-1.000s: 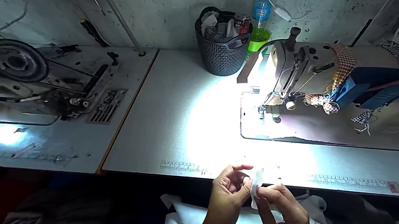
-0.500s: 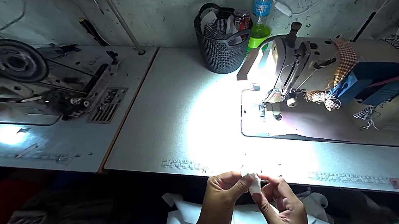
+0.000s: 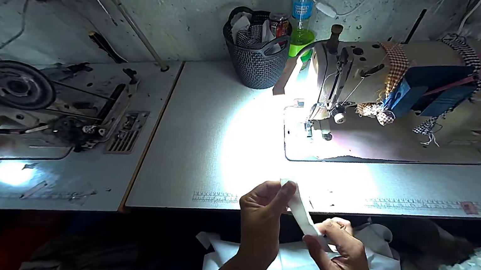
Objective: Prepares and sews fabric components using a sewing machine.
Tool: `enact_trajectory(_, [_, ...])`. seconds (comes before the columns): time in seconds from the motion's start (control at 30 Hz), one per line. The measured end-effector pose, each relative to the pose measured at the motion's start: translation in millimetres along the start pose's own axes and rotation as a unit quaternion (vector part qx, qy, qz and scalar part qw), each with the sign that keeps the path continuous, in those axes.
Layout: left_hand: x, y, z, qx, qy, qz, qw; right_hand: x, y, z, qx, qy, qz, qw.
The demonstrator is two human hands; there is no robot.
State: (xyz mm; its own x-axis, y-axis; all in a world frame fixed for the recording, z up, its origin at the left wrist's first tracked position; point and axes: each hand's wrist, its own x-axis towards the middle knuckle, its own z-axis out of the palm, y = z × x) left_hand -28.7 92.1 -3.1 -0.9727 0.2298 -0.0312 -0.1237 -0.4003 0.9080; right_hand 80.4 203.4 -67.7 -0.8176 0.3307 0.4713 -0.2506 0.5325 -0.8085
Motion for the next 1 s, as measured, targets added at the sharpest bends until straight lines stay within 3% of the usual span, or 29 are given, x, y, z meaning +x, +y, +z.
enact_trajectory(0.13, [20.2, -7.0, 7.6, 0.055, 0.023, -0.031, 0.998, -8.3, 3.4, -3.7, -0.024, 0.015, 0.012, 1.0])
enact_trajectory(0.33, [53.7, -22.9, 18.7, 0.111, -0.033, -0.124, 0.985, -13.1, 12.5, -1.8, -0.064, 0.078, 0.097, 0.99])
enact_trajectory(0.53, [103.7, -42.4, 24.2, 0.248, -0.127, -0.171, 0.945, 1.1, 27.6, 0.2, -0.207, 0.027, 0.03, 0.977])
enact_trajectory(0.63, [129.0, -43.0, 26.9, 0.379, -0.171, -0.123, 0.901, 14.7, 27.4, 2.8, -0.266, -0.005, 0.059, 0.962])
enact_trajectory(0.77, [153.8, -51.6, 23.6, 0.54, -0.221, 0.021, 0.812, 27.9, 27.4, 2.0, -0.302, -0.092, 0.131, 0.94])
enact_trajectory(0.83, [160.7, -63.2, 16.7, 0.556, -0.238, 0.092, 0.791, 33.6, 24.0, -3.3, -0.335, -0.122, 0.112, 0.927])
enact_trajectory(0.93, [155.2, -41.1, 29.3, 0.622, -0.249, 0.116, 0.733, 46.5, 19.8, -15.6, -0.419, -0.102, 0.037, 0.901])
enact_trajectory(1.0, [158.2, -52.7, 21.4, 0.617, -0.237, 0.178, 0.729, 61.6, 29.4, -16.6, -0.405, -0.083, 0.006, 0.911])
